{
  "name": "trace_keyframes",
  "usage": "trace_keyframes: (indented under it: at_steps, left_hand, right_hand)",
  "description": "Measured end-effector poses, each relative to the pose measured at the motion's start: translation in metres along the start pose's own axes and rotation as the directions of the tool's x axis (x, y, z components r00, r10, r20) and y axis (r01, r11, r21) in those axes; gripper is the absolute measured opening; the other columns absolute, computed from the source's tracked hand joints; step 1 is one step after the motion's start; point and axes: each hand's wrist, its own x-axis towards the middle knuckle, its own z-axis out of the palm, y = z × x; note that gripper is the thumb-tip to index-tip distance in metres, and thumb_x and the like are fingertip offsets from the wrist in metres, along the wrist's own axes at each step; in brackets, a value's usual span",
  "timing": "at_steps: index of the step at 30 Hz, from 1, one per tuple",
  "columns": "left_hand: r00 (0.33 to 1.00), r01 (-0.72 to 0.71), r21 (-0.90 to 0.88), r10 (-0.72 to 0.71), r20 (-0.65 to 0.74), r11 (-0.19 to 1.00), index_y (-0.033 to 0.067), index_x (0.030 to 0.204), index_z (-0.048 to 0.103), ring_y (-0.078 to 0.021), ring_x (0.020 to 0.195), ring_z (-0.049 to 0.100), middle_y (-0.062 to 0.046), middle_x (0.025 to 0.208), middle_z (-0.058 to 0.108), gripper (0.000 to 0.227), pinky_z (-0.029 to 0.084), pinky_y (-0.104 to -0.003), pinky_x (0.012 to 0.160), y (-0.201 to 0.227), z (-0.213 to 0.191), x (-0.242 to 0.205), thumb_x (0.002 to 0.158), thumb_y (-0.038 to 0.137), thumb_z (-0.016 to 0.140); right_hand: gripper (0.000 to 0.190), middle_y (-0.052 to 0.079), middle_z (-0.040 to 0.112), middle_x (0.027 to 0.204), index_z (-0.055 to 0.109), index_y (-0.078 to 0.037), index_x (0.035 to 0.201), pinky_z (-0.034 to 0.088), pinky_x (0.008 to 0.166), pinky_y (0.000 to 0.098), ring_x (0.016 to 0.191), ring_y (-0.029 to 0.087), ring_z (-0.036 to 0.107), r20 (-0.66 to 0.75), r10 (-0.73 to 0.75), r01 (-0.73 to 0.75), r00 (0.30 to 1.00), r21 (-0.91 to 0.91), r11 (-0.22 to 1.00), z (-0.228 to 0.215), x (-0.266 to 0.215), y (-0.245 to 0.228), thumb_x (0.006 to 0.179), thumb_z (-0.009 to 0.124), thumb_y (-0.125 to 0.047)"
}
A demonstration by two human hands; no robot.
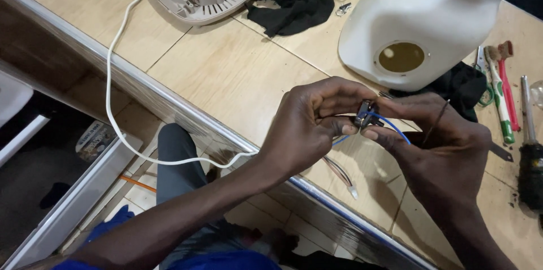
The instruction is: Repairing and connecting wires to an electrical switch component from a blender.
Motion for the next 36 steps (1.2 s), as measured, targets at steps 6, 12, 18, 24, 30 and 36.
trace_keyframes:
  at_steps: [6, 12, 18, 24, 30, 36]
  left_hand:
    - [1.000, -0.002, 0.030, 0.003, -0.020, 1.000, 0.0025, 0.119, 0.073, -0.0223, 0.113, 0.077, -0.012, 0.113, 0.079, 0.047, 0.061, -0.026, 0.089, 0.000, 0.003, -0.001, 0.084, -0.021, 0.051]
    - [0.999, -0.036, 0.076, 0.039, -0.037, 0.996, 0.0060, 0.118, 0.076, -0.0107, 0.106, 0.071, -0.009, 0.113, 0.080, 0.050, 0.058, -0.021, 0.082, -0.002, 0.003, 0.000, 0.083, -0.021, 0.052]
    - [0.997, -0.064, 0.143, 0.068, -0.021, 0.988, 0.0073, 0.117, 0.076, -0.0071, 0.101, 0.069, -0.006, 0.111, 0.080, 0.053, 0.057, -0.021, 0.079, -0.007, 0.002, 0.001, 0.080, -0.020, 0.050]
    - [0.998, -0.060, 0.146, 0.059, 0.008, 0.988, 0.0054, 0.120, 0.075, -0.0061, 0.109, 0.064, -0.007, 0.118, 0.078, 0.051, 0.059, -0.022, 0.086, -0.003, 0.003, 0.001, 0.082, -0.022, 0.053]
    - [1.000, 0.024, -0.020, -0.024, -0.010, 1.000, -0.0007, 0.110, 0.076, -0.0167, 0.103, 0.075, -0.012, 0.107, 0.080, 0.046, 0.065, -0.029, 0.087, -0.004, 0.005, 0.004, 0.080, -0.025, 0.053]
    - [0.997, 0.074, 0.036, -0.074, 0.013, 0.997, 0.0000, 0.116, 0.075, -0.0160, 0.108, 0.074, -0.013, 0.112, 0.080, 0.055, 0.060, -0.025, 0.085, -0.023, 0.002, 0.009, 0.072, -0.016, 0.048]
  right_hand:
    - [0.035, 0.019, 0.070, 0.110, 0.070, 0.005, 0.112, 0.062, 0.079, 0.0236, 0.105, 0.022, 0.071, 0.018, -0.042, 0.042, 0.999, -0.022, 0.999, -0.004, -0.001, 0.006, 0.080, 0.085, 0.001]
    - [0.033, 0.018, 0.070, 0.105, 0.072, 0.004, 0.107, 0.061, 0.073, 0.0232, 0.100, 0.021, 0.071, 0.006, -0.032, 0.033, 0.999, -0.076, 0.997, -0.005, -0.001, 0.004, 0.078, 0.089, 0.000]
    - [0.033, 0.020, 0.068, 0.108, 0.070, 0.008, 0.108, 0.065, 0.079, 0.0274, 0.103, 0.025, 0.072, 0.045, -0.093, 0.096, 0.995, -0.054, 0.994, -0.005, -0.001, 0.000, 0.080, 0.085, 0.000]
    - [0.035, 0.020, 0.068, 0.103, 0.071, 0.008, 0.105, 0.060, 0.080, 0.0262, 0.100, 0.025, 0.071, 0.004, -0.074, 0.074, 0.997, -0.028, 0.997, -0.001, -0.002, 0.004, 0.076, 0.089, 0.003]
    - [0.027, 0.015, 0.067, 0.101, 0.073, 0.002, 0.106, 0.045, 0.062, 0.0212, 0.085, 0.016, 0.065, 0.049, -0.156, 0.160, 0.987, -0.096, 0.982, -0.004, -0.004, 0.006, 0.083, 0.088, -0.001]
    - [0.025, 0.016, 0.071, 0.104, 0.076, 0.001, 0.109, 0.053, 0.074, 0.0250, 0.092, 0.020, 0.070, 0.035, -0.209, 0.212, 0.977, -0.163, 0.964, -0.003, -0.004, 0.010, 0.087, 0.087, 0.001]
